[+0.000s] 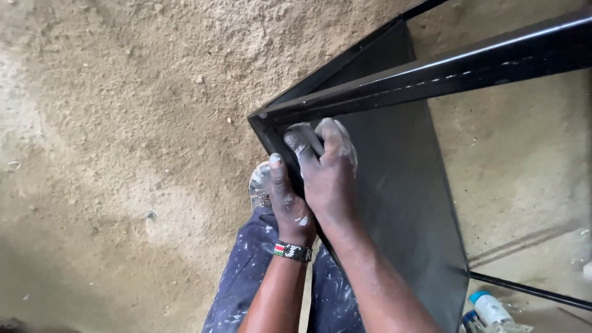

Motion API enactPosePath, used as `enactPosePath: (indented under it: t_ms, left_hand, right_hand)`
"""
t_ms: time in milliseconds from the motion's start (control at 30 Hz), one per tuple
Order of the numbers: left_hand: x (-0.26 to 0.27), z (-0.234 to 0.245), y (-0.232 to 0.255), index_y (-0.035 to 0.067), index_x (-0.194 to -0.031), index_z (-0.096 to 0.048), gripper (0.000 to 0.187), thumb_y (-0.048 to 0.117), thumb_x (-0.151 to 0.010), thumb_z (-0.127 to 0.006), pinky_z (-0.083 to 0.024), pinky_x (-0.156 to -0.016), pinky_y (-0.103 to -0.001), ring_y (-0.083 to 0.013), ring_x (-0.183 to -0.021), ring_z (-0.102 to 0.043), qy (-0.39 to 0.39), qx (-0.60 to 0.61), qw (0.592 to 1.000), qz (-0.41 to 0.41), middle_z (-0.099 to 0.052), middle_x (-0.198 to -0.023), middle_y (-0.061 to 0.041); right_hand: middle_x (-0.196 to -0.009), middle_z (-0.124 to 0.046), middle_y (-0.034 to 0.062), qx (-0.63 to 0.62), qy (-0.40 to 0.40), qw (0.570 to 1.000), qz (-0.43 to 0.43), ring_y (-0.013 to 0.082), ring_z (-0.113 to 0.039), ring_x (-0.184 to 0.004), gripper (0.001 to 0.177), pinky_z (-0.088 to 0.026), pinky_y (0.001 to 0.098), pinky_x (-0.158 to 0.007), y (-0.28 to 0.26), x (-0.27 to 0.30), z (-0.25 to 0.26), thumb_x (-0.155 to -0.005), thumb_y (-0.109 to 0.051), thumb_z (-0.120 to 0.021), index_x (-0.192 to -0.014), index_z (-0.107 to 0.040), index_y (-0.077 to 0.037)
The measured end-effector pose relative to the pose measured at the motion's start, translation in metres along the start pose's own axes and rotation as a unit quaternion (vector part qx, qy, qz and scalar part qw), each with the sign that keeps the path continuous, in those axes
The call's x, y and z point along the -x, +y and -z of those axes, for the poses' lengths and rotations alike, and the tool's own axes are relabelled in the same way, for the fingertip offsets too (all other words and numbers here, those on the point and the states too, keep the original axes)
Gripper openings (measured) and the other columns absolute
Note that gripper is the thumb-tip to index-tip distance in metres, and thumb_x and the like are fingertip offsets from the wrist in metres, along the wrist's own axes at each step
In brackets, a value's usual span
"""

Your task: Sanding a black metal furniture panel using a sanding block to prepare it for finishing.

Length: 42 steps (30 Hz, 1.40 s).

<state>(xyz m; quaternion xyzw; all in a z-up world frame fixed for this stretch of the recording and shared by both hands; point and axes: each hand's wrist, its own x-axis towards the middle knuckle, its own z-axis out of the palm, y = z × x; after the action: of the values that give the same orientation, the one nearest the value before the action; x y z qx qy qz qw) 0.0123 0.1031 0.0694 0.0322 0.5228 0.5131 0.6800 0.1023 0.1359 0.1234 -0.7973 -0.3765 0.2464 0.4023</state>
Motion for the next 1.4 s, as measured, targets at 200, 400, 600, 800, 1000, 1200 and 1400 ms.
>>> enactPosePath:
  t_ms: [200,400,600,800,1000,1200,1400]
  left_hand:
    - [-0.001,0.006,-0.003,-0.002,-0.126,-0.087,0.051,0.046,-0.118,-0.071,-0.077,-0.082,-0.043,-0.0277,-0.085,-0.085,0.011,-0.046,0.999,0.008,-0.09,-0.108,-0.021]
    - [0.004,-0.007,0.007,-0.004,-0.116,-0.085,0.049,0.043,-0.119,-0.07,-0.076,-0.08,-0.043,-0.0244,-0.076,-0.08,0.006,-0.071,0.997,-0.022,-0.086,-0.096,-0.02]
    - [0.0,0.005,-0.007,0.001,-0.111,-0.086,0.048,0.047,-0.118,-0.072,-0.075,-0.07,-0.04,-0.0251,-0.072,-0.084,0.018,-0.042,0.999,0.002,-0.087,-0.09,-0.018]
    - [0.013,-0.017,0.012,-0.001,-0.114,-0.087,0.05,0.045,-0.118,-0.069,-0.077,-0.072,-0.043,-0.0251,-0.072,-0.083,0.012,-0.066,0.998,-0.005,-0.086,-0.091,-0.019]
    - [0.019,-0.033,0.014,-0.004,-0.116,-0.087,0.052,0.044,-0.119,-0.069,-0.076,-0.075,-0.043,-0.0285,-0.077,-0.086,0.015,-0.025,1.0,0.003,-0.087,-0.094,-0.021]
    - [0.01,-0.024,0.015,-0.001,-0.126,-0.087,0.052,0.047,-0.119,-0.069,-0.077,-0.09,-0.048,-0.0321,-0.092,-0.088,-0.018,-0.018,1.0,0.001,-0.09,-0.11,-0.025]
    - [0.021,-0.012,0.013,0.0,-0.157,-0.072,0.062,0.048,-0.121,-0.057,-0.055,-0.123,-0.038,-0.0206,-0.139,-0.072,-0.037,-0.029,0.999,0.026,-0.076,-0.162,-0.012]
  right_hand:
    - [-0.139,-0.08,0.0402,0.041,-0.105,0.963,-0.243,0.0579,-0.074,-0.138,0.078,-0.064,0.0664,-0.115,0.065,0.14,0.087,-0.099,-0.048,-0.091,-0.147,-0.075,0.011]
    - [-0.126,-0.081,0.0414,0.016,-0.064,0.99,-0.125,0.0615,-0.076,-0.129,0.077,-0.065,0.0663,-0.108,0.03,0.057,0.047,-0.093,-0.046,-0.102,-0.137,-0.079,0.013]
    - [-0.092,-0.08,0.0111,-0.015,0.001,0.989,-0.15,0.0304,-0.086,-0.102,0.034,-0.064,0.0539,-0.09,0.095,-0.011,-0.029,-0.085,-0.033,-0.099,-0.11,-0.089,-0.011]
    - [-0.078,-0.068,0.0201,0.052,0.005,0.993,-0.104,0.0386,-0.074,-0.077,0.032,-0.057,0.0488,-0.071,0.019,-0.02,0.029,-0.092,-0.035,-0.098,-0.089,-0.076,-0.011]
    - [-0.093,-0.075,0.0161,0.098,0.026,0.995,-0.021,0.0448,-0.079,-0.097,0.019,-0.061,0.0533,-0.085,0.021,-0.04,0.03,-0.1,-0.029,-0.092,-0.102,-0.083,-0.013]
    - [-0.107,-0.079,0.0162,0.207,0.017,0.95,0.235,0.0421,-0.079,-0.109,0.014,-0.063,0.0551,-0.097,0.031,0.028,0.028,-0.097,-0.023,-0.096,-0.104,-0.09,-0.013]
    - [-0.109,-0.082,0.0068,0.019,-0.202,0.979,0.017,0.0247,-0.077,-0.1,0.019,-0.062,0.0375,-0.093,0.021,0.094,0.123,-0.089,-0.013,-0.089,-0.105,-0.083,-0.004]
